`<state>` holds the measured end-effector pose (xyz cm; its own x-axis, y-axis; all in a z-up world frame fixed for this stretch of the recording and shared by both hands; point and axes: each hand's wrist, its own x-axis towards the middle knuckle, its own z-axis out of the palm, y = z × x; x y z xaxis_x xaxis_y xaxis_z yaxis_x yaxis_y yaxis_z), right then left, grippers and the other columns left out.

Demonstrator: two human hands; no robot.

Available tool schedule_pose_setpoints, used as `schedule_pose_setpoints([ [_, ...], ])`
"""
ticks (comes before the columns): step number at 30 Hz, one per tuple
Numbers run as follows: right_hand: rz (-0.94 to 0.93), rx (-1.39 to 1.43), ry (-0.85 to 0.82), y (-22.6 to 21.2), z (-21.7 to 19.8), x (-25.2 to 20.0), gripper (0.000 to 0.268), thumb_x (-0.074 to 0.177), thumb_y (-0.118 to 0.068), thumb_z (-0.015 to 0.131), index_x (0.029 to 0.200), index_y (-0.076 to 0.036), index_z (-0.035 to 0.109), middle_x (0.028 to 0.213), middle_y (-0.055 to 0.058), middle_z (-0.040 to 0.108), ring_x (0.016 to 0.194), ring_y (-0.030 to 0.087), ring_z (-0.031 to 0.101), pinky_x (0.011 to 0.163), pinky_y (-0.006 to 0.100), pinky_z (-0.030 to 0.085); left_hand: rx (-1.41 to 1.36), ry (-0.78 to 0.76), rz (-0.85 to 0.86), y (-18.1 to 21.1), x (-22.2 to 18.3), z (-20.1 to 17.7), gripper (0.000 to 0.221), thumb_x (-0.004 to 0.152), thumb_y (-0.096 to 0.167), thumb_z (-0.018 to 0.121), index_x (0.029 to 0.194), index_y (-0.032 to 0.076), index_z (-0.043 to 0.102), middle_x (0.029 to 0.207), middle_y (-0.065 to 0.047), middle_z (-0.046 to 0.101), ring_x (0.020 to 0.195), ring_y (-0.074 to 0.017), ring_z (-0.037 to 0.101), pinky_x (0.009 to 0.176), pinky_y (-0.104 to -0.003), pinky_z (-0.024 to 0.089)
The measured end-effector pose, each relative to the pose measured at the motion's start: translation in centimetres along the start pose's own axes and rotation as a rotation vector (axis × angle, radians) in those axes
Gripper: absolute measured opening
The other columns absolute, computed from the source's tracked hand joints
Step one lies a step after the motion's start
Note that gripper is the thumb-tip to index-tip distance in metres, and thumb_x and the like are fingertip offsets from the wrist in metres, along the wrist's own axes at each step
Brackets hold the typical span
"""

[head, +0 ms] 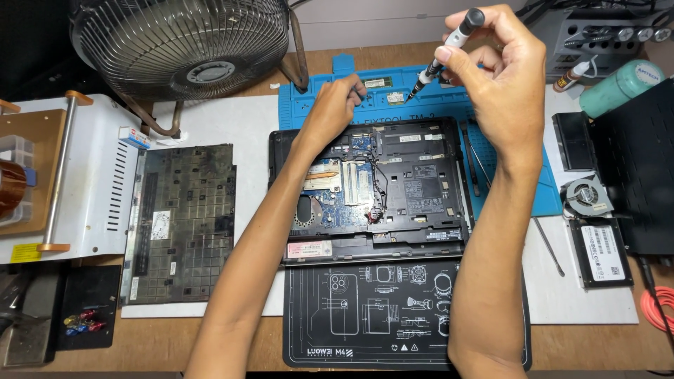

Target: The person uses a screwdriver to remove several screws from the back of a disassembled laptop. They then lift the laptop, open the screen, and place it back down on the workbench.

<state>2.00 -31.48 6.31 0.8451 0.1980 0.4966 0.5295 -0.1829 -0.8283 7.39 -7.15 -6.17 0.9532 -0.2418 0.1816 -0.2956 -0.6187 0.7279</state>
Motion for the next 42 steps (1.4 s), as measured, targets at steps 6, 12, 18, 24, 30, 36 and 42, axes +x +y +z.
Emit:
schedule_pose_setpoints([
  [6, 0.013, -0.004, -0.004, -0.2, 0.1, 0.0, 0.018, 0.11, 0.003, 0.071, 0.123, -0.002, 0.059, 0.107, 0.007, 0.064, 0.081, 0.011, 0.063, 0.079, 0.02, 0.057, 0.014, -0.053, 0.037, -0.6, -0.5, 0.5, 0.038, 0.086, -0.019, 0.04, 0.107, 0.002, 0.064, 0.102, -0.013, 0.073, 0.097, -0.0246, 0.069, 0.081, -0.039, 0.055],
  [12, 0.016, -0.014, -0.019, -0.1, 0.4, 0.2, 0.018, 0.109, 0.002, 0.07, 0.122, -0.001, 0.059, 0.107, 0.008, 0.064, 0.078, 0.011, 0.061, 0.076, 0.021, 0.056, -0.038, -0.11, 0.011, -0.1, -0.4, 0.3, 0.04, 0.087, -0.02, 0.04, 0.11, 0.004, 0.063, 0.11, -0.014, 0.073, 0.107, -0.0264, 0.071, 0.089, -0.041, 0.059],
  [18, 0.015, -0.035, -0.032, -0.2, 0.8, 0.2, 0.018, 0.108, 0.0, 0.071, 0.121, -0.003, 0.059, 0.108, 0.007, 0.065, 0.077, 0.008, 0.058, 0.077, 0.021, 0.057, -0.009, 0.046, 0.038, -0.4, -0.7, 0.2, 0.036, 0.088, -0.012, 0.036, 0.104, 0.006, 0.062, 0.09, -0.012, 0.072, 0.091, -0.0256, 0.068, 0.075, -0.042, 0.054],
  [24, 0.009, -0.063, -0.049, -0.7, 1.0, 0.1, 0.016, 0.109, -0.001, 0.07, 0.122, -0.002, 0.06, 0.104, 0.007, 0.065, 0.078, 0.01, 0.06, 0.077, 0.022, 0.057, -0.025, -0.087, 0.014, 0.1, -0.6, 0.3, 0.037, 0.088, -0.014, 0.04, 0.108, 0.004, 0.065, 0.107, -0.012, 0.074, 0.102, -0.0236, 0.07, 0.086, -0.039, 0.057],
  [30, 0.023, -0.065, -0.055, -1.0, 1.4, 0.2, 0.016, 0.108, 0.0, 0.07, 0.121, -0.003, 0.06, 0.1, 0.006, 0.065, 0.077, 0.01, 0.06, 0.078, 0.022, 0.057, -0.102, -0.094, -0.036, 1.0, -1.5, -1.4, 0.032, 0.095, -0.006, 0.042, 0.112, 0.007, 0.066, 0.123, -0.012, 0.073, 0.123, -0.03, 0.064, 0.103, -0.048, 0.05],
  [36, -0.016, -0.098, -0.076, -0.8, 1.8, 0.3, 0.016, 0.108, 0.0, 0.071, 0.121, -0.001, 0.061, 0.099, 0.006, 0.064, 0.076, 0.009, 0.059, 0.078, 0.023, 0.057, -0.16, 0.019, 0.04, 1.1, -3.2, -4.0, 0.021, 0.098, 0.002, 0.053, 0.111, 0.01, 0.067, 0.114, -0.005, 0.073, 0.106, -0.0197, 0.071, 0.091, -0.033, 0.055],
  [42, -0.013, -0.097, -0.091, -1.2, 2.8, 0.4, 0.018, 0.106, -0.001, 0.07, 0.122, -0.001, 0.061, 0.099, 0.005, 0.065, 0.075, 0.008, 0.055, 0.077, 0.023, 0.055, -0.161, 0.048, 0.063, 2.0, -5.6, -6.0, 0.02, 0.101, 0.009, 0.053, 0.116, 0.01, 0.066, 0.12, -0.004, 0.071, 0.108, -0.0179, 0.067, 0.093, -0.033, 0.052],
])
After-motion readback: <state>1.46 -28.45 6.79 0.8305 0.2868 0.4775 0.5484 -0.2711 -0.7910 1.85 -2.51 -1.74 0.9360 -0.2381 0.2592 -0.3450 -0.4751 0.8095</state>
